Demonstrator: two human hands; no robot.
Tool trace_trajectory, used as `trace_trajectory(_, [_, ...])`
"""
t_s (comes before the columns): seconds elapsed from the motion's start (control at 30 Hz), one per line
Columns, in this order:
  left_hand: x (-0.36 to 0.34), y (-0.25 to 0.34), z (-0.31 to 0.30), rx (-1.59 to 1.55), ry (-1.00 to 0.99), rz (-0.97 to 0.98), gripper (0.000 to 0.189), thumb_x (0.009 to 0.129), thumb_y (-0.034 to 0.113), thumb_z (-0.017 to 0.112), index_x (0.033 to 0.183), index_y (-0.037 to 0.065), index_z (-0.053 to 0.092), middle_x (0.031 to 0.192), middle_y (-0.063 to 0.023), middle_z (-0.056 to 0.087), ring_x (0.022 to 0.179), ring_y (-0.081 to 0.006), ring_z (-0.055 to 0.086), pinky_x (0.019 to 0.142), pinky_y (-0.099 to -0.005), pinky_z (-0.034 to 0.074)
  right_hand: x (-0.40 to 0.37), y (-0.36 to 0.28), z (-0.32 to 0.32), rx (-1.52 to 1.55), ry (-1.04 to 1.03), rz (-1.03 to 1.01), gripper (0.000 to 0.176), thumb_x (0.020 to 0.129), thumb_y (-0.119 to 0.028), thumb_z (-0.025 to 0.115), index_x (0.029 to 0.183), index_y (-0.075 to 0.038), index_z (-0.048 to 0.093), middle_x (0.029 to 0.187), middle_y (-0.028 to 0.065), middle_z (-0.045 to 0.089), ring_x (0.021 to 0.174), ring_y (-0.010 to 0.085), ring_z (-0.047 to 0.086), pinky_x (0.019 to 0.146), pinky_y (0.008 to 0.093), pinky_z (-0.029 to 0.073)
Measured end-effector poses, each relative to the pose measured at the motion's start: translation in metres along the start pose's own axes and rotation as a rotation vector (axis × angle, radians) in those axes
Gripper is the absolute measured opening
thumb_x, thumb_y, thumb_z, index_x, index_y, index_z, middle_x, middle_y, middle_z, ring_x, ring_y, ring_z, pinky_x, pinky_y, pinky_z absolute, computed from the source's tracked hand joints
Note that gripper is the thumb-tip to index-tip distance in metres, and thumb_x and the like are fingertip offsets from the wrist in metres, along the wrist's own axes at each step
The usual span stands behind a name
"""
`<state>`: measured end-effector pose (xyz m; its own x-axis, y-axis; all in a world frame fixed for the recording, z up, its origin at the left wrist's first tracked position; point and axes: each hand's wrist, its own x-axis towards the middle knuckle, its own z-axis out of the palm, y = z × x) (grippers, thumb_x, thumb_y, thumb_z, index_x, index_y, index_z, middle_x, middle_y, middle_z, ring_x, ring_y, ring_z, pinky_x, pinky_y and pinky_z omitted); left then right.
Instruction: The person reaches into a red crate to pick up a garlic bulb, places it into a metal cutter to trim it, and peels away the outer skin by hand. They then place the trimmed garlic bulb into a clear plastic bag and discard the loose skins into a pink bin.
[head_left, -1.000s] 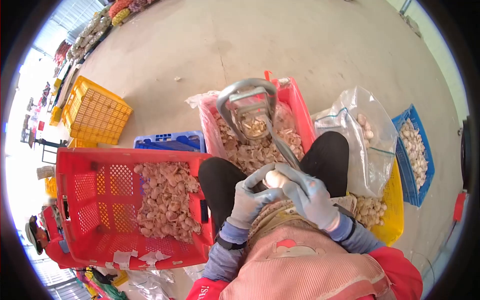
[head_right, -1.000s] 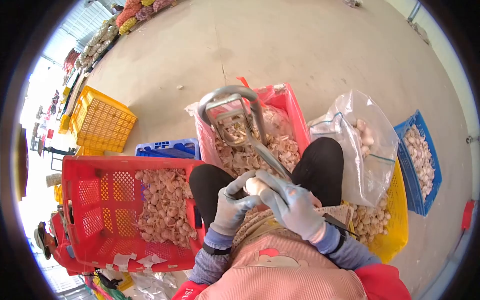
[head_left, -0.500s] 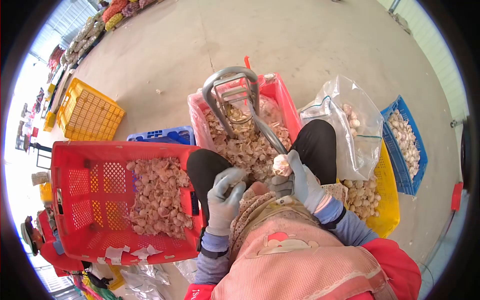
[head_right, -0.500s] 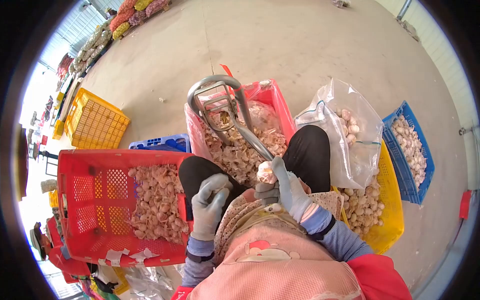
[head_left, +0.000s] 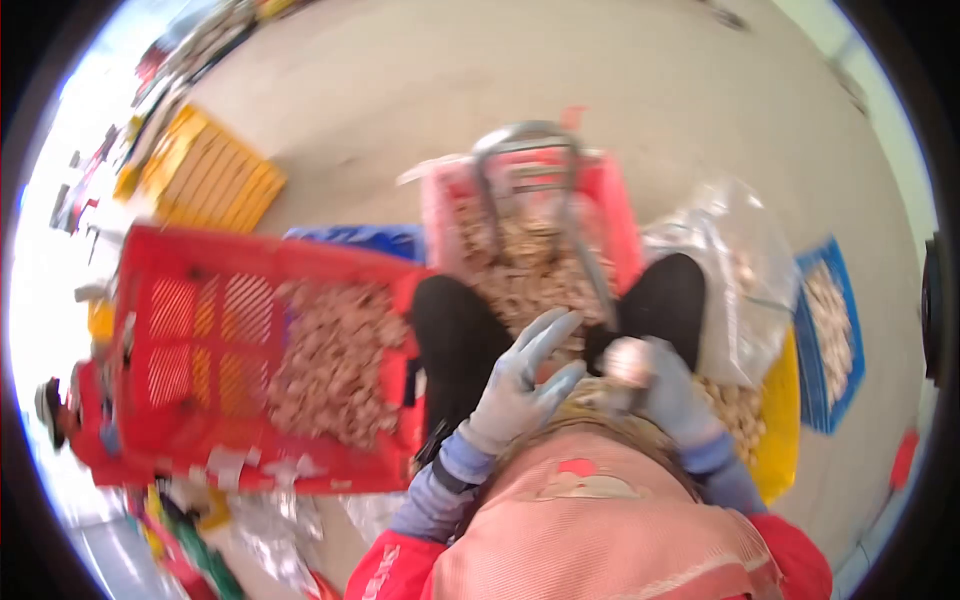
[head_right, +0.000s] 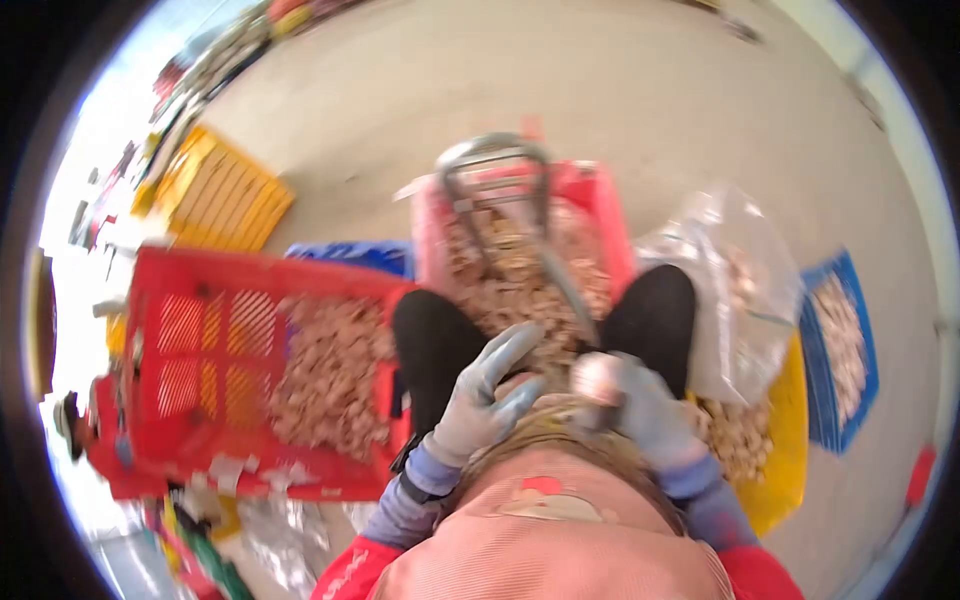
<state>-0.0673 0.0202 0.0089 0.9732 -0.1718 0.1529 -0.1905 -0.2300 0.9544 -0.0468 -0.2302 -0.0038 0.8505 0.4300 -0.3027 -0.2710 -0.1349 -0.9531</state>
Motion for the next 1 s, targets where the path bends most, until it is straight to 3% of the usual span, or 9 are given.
trace_trajectory(0.17, [-0.028,-0.039,-0.104,-0.504,0.795,-0.245,0.029,0.093,0.002,0.063,0.122,-0.003,0.063,0.110,-0.0097,0.068,0.097,-0.0171,0.066,0.087,-0.0293,0.053,-0.096,-0.014,-0.090,0.019,0.080,0.464,0.032,0.094,-0.031,0.051,0.090,-0.003,0.066,0.076,0.0034,0.065,0.068,0.0167,0.062,0.062,0.0337,0.049])
trace_trajectory(0.3, [-0.082,-0.152,-0.184,-0.313,1.355,-0.489,0.024,0.095,0.010,0.062,0.116,-0.001,0.067,0.098,-0.0065,0.070,0.088,-0.0139,0.067,0.077,-0.0268,0.054,-0.153,0.034,-0.135,-1.587,0.119,0.580,0.042,0.088,-0.042,0.060,0.089,-0.001,0.069,0.076,0.0195,0.067,0.071,0.0328,0.067,0.063,0.0420,0.050])
trace_trajectory(0.37, [-0.116,-0.230,-0.221,-0.214,1.447,-0.508,0.026,0.092,0.013,0.063,0.113,-0.001,0.069,0.094,-0.0061,0.071,0.084,-0.0146,0.067,0.075,-0.0286,0.053,-0.159,0.057,-0.149,-1.286,0.127,0.791,0.035,0.086,-0.038,0.064,0.089,-0.003,0.069,0.078,0.0188,0.067,0.072,0.0357,0.066,0.060,0.0424,0.050])
trace_trajectory(0.4, [-0.124,-0.240,-0.237,-0.009,1.412,-0.591,0.027,0.090,0.014,0.064,0.113,0.000,0.069,0.094,-0.0069,0.072,0.084,-0.0159,0.067,0.075,-0.0293,0.053,-0.163,0.071,-0.159,-1.130,0.133,0.894,0.032,0.084,-0.036,0.067,0.088,-0.004,0.069,0.079,0.0185,0.067,0.073,0.0372,0.066,0.059,0.0426,0.050])
trace_trajectory(0.5, [-0.108,-0.235,-0.268,0.526,1.275,-0.802,0.034,0.085,0.018,0.063,0.116,0.007,0.069,0.097,-0.0114,0.073,0.091,-0.0258,0.070,0.082,-0.0355,0.053,-0.168,0.107,-0.165,-1.525,-0.307,0.273,0.033,0.084,-0.035,0.066,0.093,-0.003,0.071,0.079,0.0201,0.068,0.074,0.0378,0.067,0.061,0.0448,0.050])
trace_trajectory(0.63, [-0.090,-0.265,-0.310,0.906,0.888,-1.023,0.044,0.082,0.016,0.062,0.126,0.016,0.064,0.119,-0.0146,0.067,0.115,-0.0334,0.061,0.095,-0.0405,0.049,-0.177,0.140,-0.151,-1.119,0.280,0.535,0.028,0.077,-0.030,0.069,0.090,-0.006,0.071,0.075,0.0184,0.066,0.070,0.0369,0.066,0.058,0.0456,0.049])
trace_trajectory(0.8, [-0.088,-0.294,-0.314,1.163,0.531,-1.200,0.058,0.080,0.014,0.064,0.137,0.023,0.055,0.137,-0.0204,0.054,0.133,-0.0377,0.046,0.108,-0.0445,0.040,-0.153,0.111,-0.118,-1.047,0.261,0.689,0.027,0.077,-0.030,0.070,0.089,-0.006,0.071,0.075,0.0181,0.066,0.069,0.0365,0.066,0.058,0.0454,0.049])
trace_trajectory(0.9, [-0.119,-0.317,-0.326,0.858,0.836,-0.772,0.056,0.086,0.014,0.066,0.140,0.021,0.053,0.132,-0.0181,0.058,0.127,-0.0322,0.053,0.103,-0.0406,0.045,-0.146,0.100,-0.106,-1.047,0.242,0.707,0.027,0.076,-0.030,0.070,0.089,-0.006,0.071,0.075,0.0179,0.066,0.069,0.0363,0.065,0.058,0.0452,0.049])
trace_trajectory(1.0, [-0.127,-0.297,-0.335,-0.121,1.223,-0.465,0.050,0.093,0.017,0.065,0.140,0.015,0.052,0.127,-0.0113,0.060,0.116,-0.0238,0.060,0.095,-0.0333,0.051,-0.137,0.097,-0.100,-1.059,0.210,0.709,0.027,0.076,-0.029,0.070,0.089,-0.006,0.071,0.075,0.0177,0.066,0.069,0.0361,0.065,0.058,0.0450,0.049])
